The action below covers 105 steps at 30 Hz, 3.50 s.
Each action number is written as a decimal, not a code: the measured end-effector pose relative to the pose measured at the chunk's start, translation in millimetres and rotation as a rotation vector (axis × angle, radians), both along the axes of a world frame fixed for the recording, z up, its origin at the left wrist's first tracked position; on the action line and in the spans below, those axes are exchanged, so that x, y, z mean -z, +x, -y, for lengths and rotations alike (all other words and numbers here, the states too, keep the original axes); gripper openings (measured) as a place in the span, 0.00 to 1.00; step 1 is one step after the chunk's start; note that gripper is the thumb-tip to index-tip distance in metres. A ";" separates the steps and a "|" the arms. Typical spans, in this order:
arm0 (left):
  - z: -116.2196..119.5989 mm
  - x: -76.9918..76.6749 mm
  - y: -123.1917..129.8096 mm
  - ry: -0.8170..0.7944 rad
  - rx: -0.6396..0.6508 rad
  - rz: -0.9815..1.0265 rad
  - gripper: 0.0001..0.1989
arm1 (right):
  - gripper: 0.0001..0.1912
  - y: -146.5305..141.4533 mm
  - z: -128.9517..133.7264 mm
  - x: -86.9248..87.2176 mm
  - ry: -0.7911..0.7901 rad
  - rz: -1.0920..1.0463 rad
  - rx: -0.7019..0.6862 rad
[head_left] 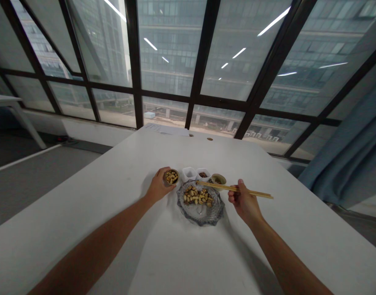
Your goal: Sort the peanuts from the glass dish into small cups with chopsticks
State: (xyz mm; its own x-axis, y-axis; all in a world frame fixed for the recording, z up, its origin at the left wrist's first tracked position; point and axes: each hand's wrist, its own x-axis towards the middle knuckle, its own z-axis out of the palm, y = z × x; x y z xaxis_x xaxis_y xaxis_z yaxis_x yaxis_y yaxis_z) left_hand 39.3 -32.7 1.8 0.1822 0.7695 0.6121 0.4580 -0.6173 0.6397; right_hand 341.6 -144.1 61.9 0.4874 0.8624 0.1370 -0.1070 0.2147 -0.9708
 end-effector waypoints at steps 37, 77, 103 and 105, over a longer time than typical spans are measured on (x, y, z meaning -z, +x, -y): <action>-3.0 3.3 1.2 -0.050 0.008 -0.023 0.32 | 0.29 -28.3 22.6 -27.4 0.037 0.738 -0.168; -10.3 8.2 2.1 -0.202 -0.074 0.058 0.37 | 0.28 -23.4 29.9 -3.9 0.273 0.700 0.042; -34.1 -64.8 44.5 0.059 0.248 -0.550 0.36 | 0.27 42.3 -12.4 -7.7 0.236 -0.200 0.208; -35.8 -65.8 45.9 -0.053 0.170 -0.549 0.37 | 0.28 44.6 -11.0 -8.8 0.242 -0.152 0.232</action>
